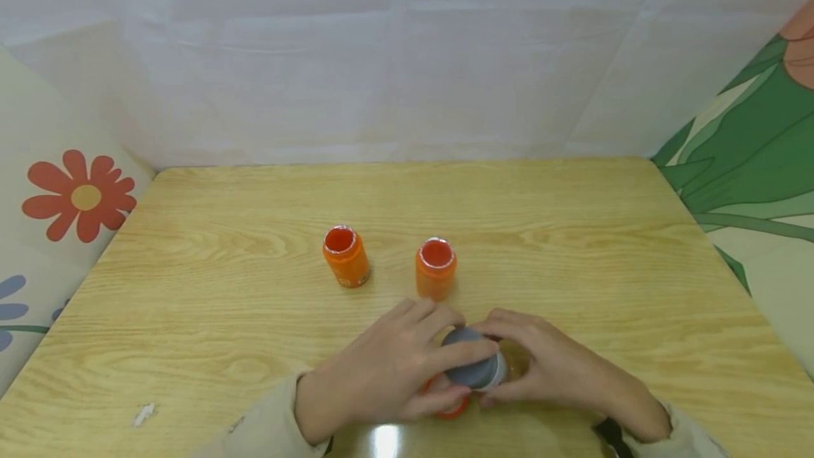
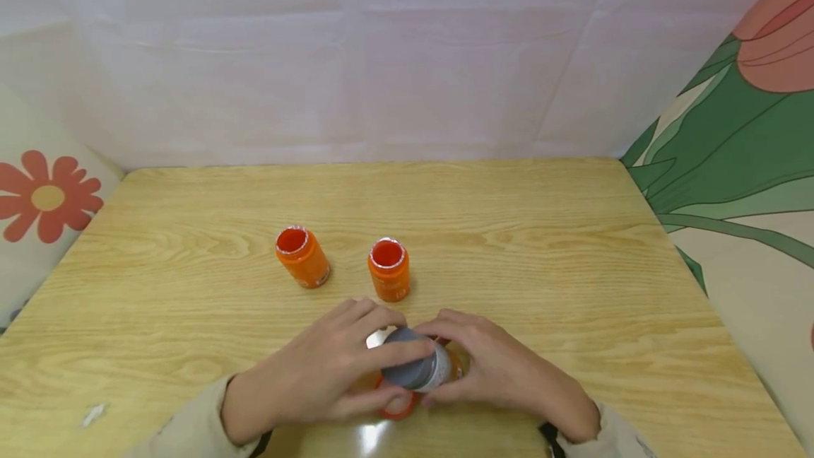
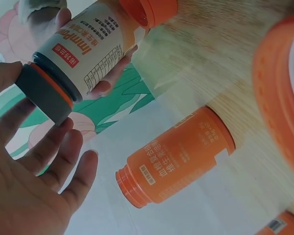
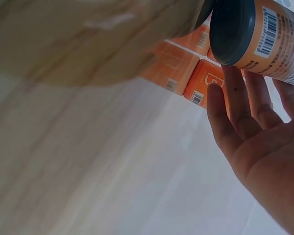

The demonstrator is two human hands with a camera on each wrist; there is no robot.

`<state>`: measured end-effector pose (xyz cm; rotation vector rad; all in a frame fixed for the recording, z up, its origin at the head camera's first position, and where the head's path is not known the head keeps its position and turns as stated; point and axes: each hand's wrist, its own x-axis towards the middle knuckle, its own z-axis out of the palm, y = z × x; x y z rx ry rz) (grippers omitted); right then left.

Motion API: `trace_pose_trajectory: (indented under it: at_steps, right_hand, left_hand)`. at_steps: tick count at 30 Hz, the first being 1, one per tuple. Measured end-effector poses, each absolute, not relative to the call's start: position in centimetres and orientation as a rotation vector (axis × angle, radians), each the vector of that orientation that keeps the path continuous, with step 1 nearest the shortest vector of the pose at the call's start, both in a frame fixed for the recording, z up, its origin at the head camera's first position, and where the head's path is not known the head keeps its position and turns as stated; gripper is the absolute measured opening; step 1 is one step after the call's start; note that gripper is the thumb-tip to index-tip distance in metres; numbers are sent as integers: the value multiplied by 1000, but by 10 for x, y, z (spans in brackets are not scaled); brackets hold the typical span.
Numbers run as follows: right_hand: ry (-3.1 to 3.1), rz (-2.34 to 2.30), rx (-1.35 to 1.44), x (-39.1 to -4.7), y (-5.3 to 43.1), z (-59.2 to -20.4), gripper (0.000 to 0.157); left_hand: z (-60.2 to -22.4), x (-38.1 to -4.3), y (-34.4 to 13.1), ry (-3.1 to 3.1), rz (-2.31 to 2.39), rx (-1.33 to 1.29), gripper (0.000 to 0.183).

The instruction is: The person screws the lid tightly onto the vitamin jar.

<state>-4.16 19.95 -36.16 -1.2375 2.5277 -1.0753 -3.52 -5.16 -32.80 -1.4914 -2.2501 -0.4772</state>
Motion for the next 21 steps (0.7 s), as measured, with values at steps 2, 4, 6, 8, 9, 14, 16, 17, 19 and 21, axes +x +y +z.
trace_pose_trajectory:
  at_steps: [2,4,6,8,9,14,16,17,19,21]
  right_hand:
    - [2521,-1068,-1211,-41,200,-362,55]
    - [2519,-1062,-1183,-41,200,-361,55]
    - [2511,-1064,-1169,-41,200,-361,54]
    - [2508,-1074,-1171,-41,200,-361,53]
    - [2510,-1077,-1178,-41,200,-362,53]
    - [2479,-1096,-1148,-42,200,-362,52]
    - [2468,-1103,-1133,-42,200,-362,52]
    - [2469,-1104,-1133,-42,200,-362,52]
    - [2482,-1106,-1162,-42,199,-362,51]
    - [2506,-1102,-1209,-43,199,-363,50]
  left_hand:
    - [-328,-35,-53,-2254,-488,-1508,39]
    - [-329,-35,-54,-2257,-489,-1524,39]
    - [-329,-35,-55,-2254,-476,-1537,40]
    - [-330,-35,-56,-2244,-460,-1550,40]
    - [-330,-35,-56,-2239,-451,-1556,40]
    - [-331,-35,-58,-2218,-462,-1587,39]
    - [-331,-35,-58,-2218,-471,-1591,37]
    - [-331,-35,-58,-2220,-474,-1589,37]
    - [-331,-35,-57,-2227,-473,-1569,37]
    - [-331,-35,-56,-2232,-464,-1524,39]
